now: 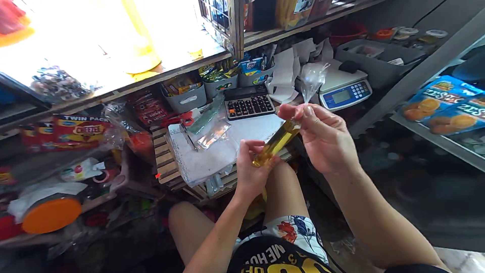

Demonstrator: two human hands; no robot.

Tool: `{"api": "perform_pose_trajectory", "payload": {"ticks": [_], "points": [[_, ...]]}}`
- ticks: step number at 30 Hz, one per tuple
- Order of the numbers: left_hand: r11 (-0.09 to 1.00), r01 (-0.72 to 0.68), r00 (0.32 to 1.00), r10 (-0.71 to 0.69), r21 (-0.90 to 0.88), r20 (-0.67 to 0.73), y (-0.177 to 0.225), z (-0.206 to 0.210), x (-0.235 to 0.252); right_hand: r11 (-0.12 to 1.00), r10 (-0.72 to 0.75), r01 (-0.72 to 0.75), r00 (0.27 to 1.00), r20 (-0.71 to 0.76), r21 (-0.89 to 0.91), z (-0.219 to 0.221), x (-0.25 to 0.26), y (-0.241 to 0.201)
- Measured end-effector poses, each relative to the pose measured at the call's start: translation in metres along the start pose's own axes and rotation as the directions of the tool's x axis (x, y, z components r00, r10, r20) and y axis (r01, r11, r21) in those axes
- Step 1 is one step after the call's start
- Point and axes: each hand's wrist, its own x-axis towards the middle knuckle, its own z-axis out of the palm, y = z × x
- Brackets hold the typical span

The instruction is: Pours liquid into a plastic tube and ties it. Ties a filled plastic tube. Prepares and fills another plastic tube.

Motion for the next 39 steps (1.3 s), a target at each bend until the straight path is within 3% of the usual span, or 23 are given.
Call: {"api": "perform_pose_trajectory", "payload": {"ticks": [2, 4, 5, 7, 9, 11, 12, 14, 15, 18, 20, 24, 28, 30, 32, 33, 35, 37, 39], "points": [[0.930, 0.278, 0.935, -0.204, -0.242, 0.290, 0.000, -0.006, 0.001, 0.999, 0.042, -0.042, 0.999, 0.008, 0.030, 0.001, 0.000, 0.004], [0.767, 0.504, 0.802, -0.245, -0.397, 0.544, -0.007, -0.009, -0.001, 0.995, 0.089, -0.090, 0.996, 0.025, 0.045, -0.003, 0.000, 0.006], [0.715, 0.554, 0.770, -0.245, -0.426, 0.590, -0.007, -0.007, -0.002, 0.994, 0.100, -0.101, 0.995, 0.031, 0.039, -0.006, 0.000, 0.006], [0.793, 0.467, 0.823, -0.227, -0.392, 0.521, -0.005, -0.003, -0.005, 0.996, 0.087, -0.087, 0.996, 0.026, -0.006, -0.011, -0.004, 0.006], [0.967, 0.196, 0.929, -0.130, -0.161, 0.347, -0.005, 0.001, -0.005, 0.998, 0.050, -0.050, 0.999, -0.010, -0.045, -0.014, -0.009, 0.005], [0.988, -0.056, 0.984, 0.030, 0.143, 0.173, -0.009, 0.006, -0.002, 0.998, 0.022, -0.025, 0.999, -0.034, -0.066, -0.014, -0.015, 0.008], [0.964, -0.104, 0.991, 0.079, 0.243, 0.111, -0.010, 0.009, 0.001, 0.997, 0.021, -0.023, 0.999, -0.037, -0.068, -0.014, -0.017, 0.010], [0.956, -0.079, 0.996, 0.064, 0.284, 0.062, -0.008, 0.015, 0.004, 0.998, 0.029, -0.030, 0.999, -0.033, -0.050, -0.013, -0.021, 0.016], [0.981, -0.015, 0.994, -0.007, 0.196, 0.107, -0.007, 0.015, 0.005, 0.999, 0.029, -0.030, 0.999, -0.027, -0.039, -0.014, -0.022, 0.018], [0.959, 0.235, 0.880, -0.141, -0.156, 0.454, -0.008, 0.014, 0.004, 0.999, 0.045, -0.045, 0.999, 0.004, -0.026, -0.023, -0.023, 0.021], [0.908, 0.336, 0.822, -0.153, -0.250, 0.549, -0.014, 0.017, 0.001, 0.997, 0.070, -0.070, 0.997, 0.015, -0.024, -0.030, -0.027, 0.023], [0.966, 0.236, 0.865, -0.157, -0.109, 0.477, -0.019, 0.026, 0.000, 0.996, 0.087, -0.088, 0.994, -0.060, -0.003, -0.046, -0.039, 0.031], [0.980, 0.142, 0.969, -0.166, 0.141, 0.181, -0.047, 0.051, -0.009, 0.989, 0.149, -0.144, 0.977, -0.155, 0.042, -0.050, -0.058, 0.048], [0.961, 0.117, 0.974, -0.160, 0.249, 0.160, -0.066, 0.057, -0.019, 0.975, 0.220, -0.206, 0.948, -0.231, 0.085, -0.048, -0.067, 0.060], [0.963, 0.129, 0.928, -0.202, 0.236, 0.314, -0.078, 0.051, -0.028, 0.960, 0.281, -0.268, 0.917, -0.283, 0.084, -0.048, -0.076, 0.073], [0.960, 0.203, 0.887, -0.264, 0.194, 0.378, -0.077, 0.045, -0.031, 0.962, 0.270, -0.267, 0.921, -0.281, 0.048, -0.050, -0.083, 0.081], [0.883, 0.461, 0.811, -0.459, 0.088, 0.363, -0.063, 0.033, -0.031, 0.973, 0.119, -0.149, 0.978, -0.173, -0.174, -0.061, -0.099, 0.103], [0.716, 0.690, 0.648, -0.674, 0.100, 0.356, -0.048, 0.016, -0.019, 0.897, -0.057, 0.072, 0.997, 0.048, -0.437, -0.077, -0.114, 0.122], [0.568, 0.780, 0.419, -0.785, 0.263, 0.456, -0.040, 0.001, -0.007, 0.762, -0.161, 0.271, 0.959, 0.233, -0.588, -0.087, -0.125, 0.137]]}}
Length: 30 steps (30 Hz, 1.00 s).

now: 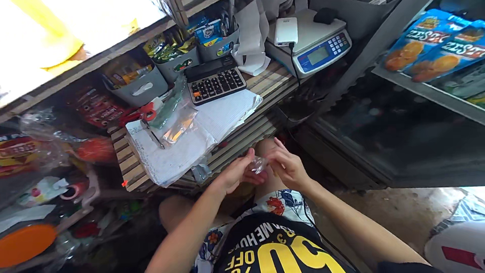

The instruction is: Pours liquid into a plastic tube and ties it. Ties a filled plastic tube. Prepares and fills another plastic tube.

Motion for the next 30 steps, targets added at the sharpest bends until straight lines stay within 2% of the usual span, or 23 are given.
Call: {"api": "perform_pose_trajectory", "payload": {"ticks": [2, 4, 7, 9, 10, 11, 12, 13, 14, 15, 16, 17, 20, 22, 23, 24, 25, 26, 27, 28, 29, 30], "points": [[0.983, 0.118, 0.986, -0.133, 0.142, 0.097, 0.008, -0.003, -0.003, 0.980, -0.105, 0.116, 0.991, 0.078, -0.159, 0.002, -0.010, 0.006], [0.958, 0.133, 0.970, -0.179, 0.253, 0.167, 0.015, 0.000, -0.004, 0.957, -0.152, 0.176, 0.981, 0.117, -0.229, 0.004, -0.015, 0.010], [0.931, 0.096, 0.966, -0.173, 0.352, 0.194, 0.020, 0.002, 0.000, 0.941, -0.180, 0.211, 0.974, 0.136, -0.266, 0.003, -0.018, 0.015], [0.868, -0.019, 0.983, -0.075, 0.496, 0.169, 0.017, 0.003, 0.001, 0.934, -0.203, 0.238, 0.968, 0.150, -0.268, 0.000, -0.017, 0.016], [0.760, -0.129, 0.987, 0.034, 0.637, 0.160, 0.016, 0.004, 0.000, 0.935, -0.204, 0.242, 0.965, 0.163, -0.261, -0.002, -0.016, 0.016], [0.556, -0.240, 0.969, 0.181, 0.796, 0.166, 0.014, 0.006, -0.003, 0.941, -0.193, 0.233, 0.965, 0.178, -0.245, -0.006, -0.014, 0.015], [0.277, -0.321, 0.908, 0.362, 0.906, 0.211, 0.010, 0.008, -0.006, 0.954, -0.166, 0.207, 0.967, 0.192, -0.217, -0.010, -0.011, 0.014], [-0.038, -0.344, 0.778, 0.548, 0.938, 0.308, 0.002, 0.008, -0.004, 0.970, -0.127, 0.164, 0.972, 0.198, -0.178, -0.013, -0.008, 0.011], [-0.276, -0.298, 0.638, 0.654, 0.914, 0.406, -0.001, 0.007, -0.001, 0.986, -0.084, 0.109, 0.978, 0.189, -0.129, -0.016, -0.005, 0.009], [-0.415, -0.238, 0.535, 0.699, 0.878, 0.475, 0.000, 0.006, 0.001, 0.997, -0.034, 0.046, 0.985, 0.168, -0.067, -0.019, -0.002, 0.006], [-0.478, -0.197, 0.473, 0.718, 0.856, 0.510, 0.004, 0.005, 0.002, 0.999, 0.025, -0.028, 0.989, 0.144, 0.017, -0.021, 0.001, 0.003], [-0.500, -0.184, 0.440, 0.728, 0.847, 0.525, 0.007, 0.005, 0.001, 0.990, 0.088, -0.101, 0.989, 0.123, 0.097, -0.023, 0.003, -0.001], [-0.479, -0.224, 0.409, 0.745, 0.849, 0.528, 0.010, 0.006, 0.000, 0.939, 0.228, -0.239, 0.971, 0.074, 0.246, -0.024, 0.004, -0.010], [-0.381, -0.248, 0.393, 0.801, 0.891, 0.452, 0.003, 0.008, 0.004, 0.929, 0.271, -0.266, 0.962, 0.018, 0.259, -0.019, 0.001, -0.015], [-0.261, -0.282, 0.407, 0.839, 0.923, 0.361, 0.000, 0.011, 0.006, 0.937, 0.271, -0.258, 0.962, -0.025, 0.234, -0.014, 0.000, -0.017], [-0.070, -0.354, 0.452, 0.860, 0.932, 0.236, -0.003, 0.015, 0.007, 0.950, 0.260, -0.243, 0.963, -0.071, 0.195, -0.010, -0.002, -0.019], [0.184, -0.457, 0.527, 0.844, 0.870, 0.098, -0.003, 0.021, 0.006, 0.963, 0.242, -0.224, 0.963, -0.120, 0.149, -0.005, -0.002, -0.021], [0.451, -0.538, 0.621, 0.783, 0.713, -0.027, 0.000, 0.027, 0.005, 0.974, 0.216, -0.202, 0.963, -0.163, 0.099, -0.002, -0.002, -0.022], [0.674, -0.560, 0.712, 0.689, 0.481, -0.136, 0.003, 0.033, 0.004, 0.983, 0.184, -0.178, 0.964, -0.194, 0.050, 0.001, -0.003, -0.022], [0.815, -0.537, 0.784, 0.577, 0.216, -0.229, 0.005, 0.039, 0.004, 0.988, 0.152, -0.153, 0.966, -0.210, 0.009, 0.004, -0.003, -0.021], [0.873, -0.487, 0.832, 0.459, -0.014, -0.312, 0.008, 0.045, 0.004, 0.991, 0.124, -0.131, 0.970, -0.210, -0.020, 0.006, -0.003, -0.020], [0.881, -0.435, 0.859, 0.347, -0.183, -0.376, 0.012, 0.049, 0.005, 0.993, 0.102, -0.113, 0.974, -0.200, -0.039, 0.008, -0.003, -0.019]]}}
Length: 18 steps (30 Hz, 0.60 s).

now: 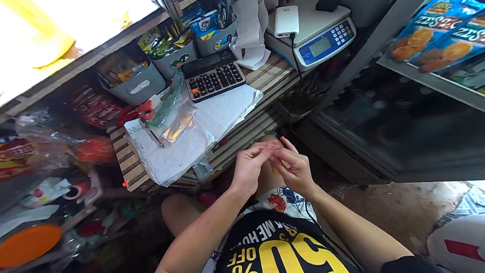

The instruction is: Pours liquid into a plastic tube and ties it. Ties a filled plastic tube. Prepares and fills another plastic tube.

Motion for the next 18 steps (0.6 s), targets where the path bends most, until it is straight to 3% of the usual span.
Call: {"api": "perform_pose_trajectory", "payload": {"ticks": [1, 3, 5, 7, 8, 10, 11, 12, 13, 14, 15, 17, 18], "points": [[0.993, 0.073, 0.996, -0.078, -0.093, -0.044, 0.003, 0.003, 0.001, 1.000, -0.012, 0.012, 1.000, 0.010, -0.003, 0.001, 0.001, 0.000], [0.979, 0.109, 0.994, -0.107, -0.174, 0.020, 0.004, -0.003, 0.003, 0.998, 0.002, -0.004, 1.000, 0.030, 0.055, -0.002, 0.005, 0.000], [0.994, -0.022, 0.978, 0.044, -0.108, 0.203, 0.001, -0.021, 0.007, 0.988, 0.043, -0.052, 0.997, 0.067, 0.148, -0.010, 0.011, -0.002], [0.946, -0.299, 0.889, 0.228, 0.127, 0.397, 0.002, -0.040, 0.012, 0.982, 0.042, -0.059, 0.995, 0.094, 0.181, -0.016, 0.016, -0.004], [0.831, -0.483, 0.817, 0.315, 0.275, 0.483, 0.007, -0.048, 0.013, 0.985, 0.032, -0.048, 0.995, 0.095, 0.165, -0.018, 0.018, -0.005], [0.412, -0.770, 0.638, 0.476, 0.487, 0.605, 0.018, -0.056, 0.013, 0.995, 0.021, -0.029, 0.997, 0.080, 0.098, -0.021, 0.020, -0.008], [0.191, -0.812, 0.558, 0.528, 0.551, 0.640, 0.021, -0.057, 0.014, 0.998, 0.011, -0.015, 0.998, 0.069, 0.053, -0.020, 0.021, -0.009], [0.051, -0.806, 0.512, 0.559, 0.590, 0.652, 0.022, -0.057, 0.014, 1.000, -0.004, 0.004, 0.998, 0.057, 0.012, -0.017, 0.021, -0.011], [0.024, -0.787, 0.509, 0.590, 0.616, 0.627, 0.021, -0.054, 0.013, 1.000, -0.022, 0.023, 0.999, 0.043, -0.021, -0.013, 0.021, -0.014], [0.116, -0.766, 0.553, 0.621, 0.632, 0.555, 0.019, -0.048, 0.012, 0.998, -0.043, 0.044, 0.999, 0.024, -0.046, -0.008, 0.021, -0.016], [0.306, -0.727, 0.638, 0.632, 0.615, 0.440, 0.017, -0.039, 0.009, 0.995, -0.064, 0.064, 0.998, 0.002, -0.072, -0.004, 0.020, -0.017], [0.750, -0.543, 0.835, 0.531, 0.378, 0.147, 0.018, -0.019, 0.004, 0.989, -0.110, 0.107, 0.994, -0.024, -0.105, 0.005, 0.021, -0.018], [0.877, -0.432, 0.900, 0.435, 0.211, 0.034, 0.019, -0.010, 0.003, 0.986, -0.128, 0.125, 0.991, -0.028, -0.109, 0.009, 0.021, -0.018]]}}
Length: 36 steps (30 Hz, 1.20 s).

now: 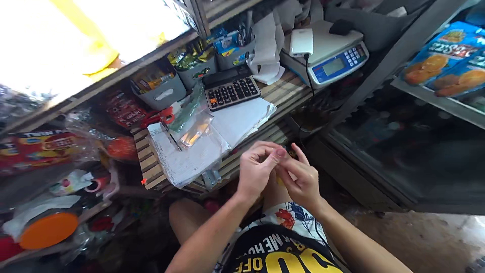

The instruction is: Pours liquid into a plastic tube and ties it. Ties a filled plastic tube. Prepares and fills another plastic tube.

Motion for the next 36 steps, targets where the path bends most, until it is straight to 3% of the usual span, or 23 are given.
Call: {"api": "perform_pose_trajectory", "payload": {"ticks": [2, 4, 6, 8, 10, 12, 15, 17, 18, 19, 20, 22, 24, 26, 29, 34, 36], "points": [[0.959, 0.143, 0.988, -0.151, -0.244, -0.016, 0.006, 0.004, 0.002, 0.998, -0.020, 0.020, 1.000, -0.002, 0.055, 0.004, 0.001, 0.000], [0.953, 0.110, 0.987, -0.072, -0.283, 0.144, 0.008, -0.011, 0.005, 0.982, -0.011, 0.010, 1.000, 0.004, 0.187, 0.001, 0.006, 0.002], [0.982, -0.043, 0.938, 0.103, -0.184, 0.331, 0.013, -0.034, 0.011, 0.962, 0.001, -0.016, 0.999, 0.054, 0.273, -0.008, 0.013, 0.001], [0.954, -0.299, 0.857, 0.275, -0.014, 0.436, 0.023, -0.049, 0.017, 0.959, -0.019, -0.011, 0.994, 0.104, 0.284, -0.015, 0.017, 0.000], [0.758, -0.607, 0.720, 0.398, 0.238, 0.568, 0.041, -0.058, 0.019, 0.967, -0.049, 0.012, 0.989, 0.140, 0.255, -0.018, 0.021, -0.002], [0.433, -0.808, 0.570, 0.402, 0.400, 0.717, 0.059, -0.060, 0.017, 0.975, -0.074, 0.038, 0.984, 0.160, 0.220, -0.020, 0.024, -0.006], [-0.014, -0.896, 0.413, 0.342, 0.445, 0.844, 0.073, -0.057, 0.014, 0.979, -0.086, 0.050, 0.981, 0.174, 0.198, -0.025, 0.032, -0.013], [-0.123, -0.883, 0.402, 0.297, 0.453, 0.866, 0.077, -0.057, 0.015, 0.974, -0.095, 0.048, 0.974, 0.208, 0.220, -0.030, 0.039, -0.017], [-0.086, -0.880, 0.428, 0.284, 0.467, 0.858, 0.078, -0.057, 0.015, 0.969, -0.104, 0.048, 0.969, 0.225, 0.242, -0.032, 0.041, -0.019], [0.026, -0.873, 0.477, 0.258, 0.487, 0.840, 0.078, -0.058, 0.014, 0.962, -0.114, 0.048, 0.965, 0.238, 0.267, -0.034, 0.044, -0.021], [0.217, -0.839, 0.540, 0.214, 0.499, 0.814, 0.079, -0.059, 0.012, 0.953, -0.128, 0.049, 0.960, 0.250, 0.299, -0.036, 0.047, -0.022], [0.652, -0.628, 0.634, 0.112, 0.425, 0.766, 0.084, -0.059, 0.007, 0.929, -0.174, 0.066, 0.946, 0.273, 0.365, -0.041, 0.055, -0.023], [0.872, -0.391, 0.729, 0.098, 0.295, 0.678, 0.086, -0.055, 0.001, 0.913, -0.234, 0.117, 0.935, 0.267, 0.390, -0.044, 0.062, -0.023], [0.947, -0.277, 0.781, 0.122, 0.165, 0.613, 0.088, -0.049, -0.003, 0.904, -0.292, 0.177, 0.920, 0.261, 0.388, -0.047, 0.067, -0.026], [0.968, -0.236, 0.799, 0.240, -0.079, 0.551, 0.088, -0.045, -0.006, 0.882, -0.326, 0.222, 0.924, 0.199, 0.415, -0.053, 0.075, -0.031], [0.953, -0.074, 0.889, 0.196, -0.293, 0.413, 0.094, -0.044, -0.010, 0.820, -0.128, -0.026, 0.965, 0.228, 0.572, -0.058, 0.080, -0.052], [0.930, 0.011, 0.908, 0.144, -0.367, 0.394, 0.097, -0.043, -0.012, 0.830, -0.128, -0.026, 0.964, 0.235, 0.557, -0.060, 0.081, -0.059]]}}
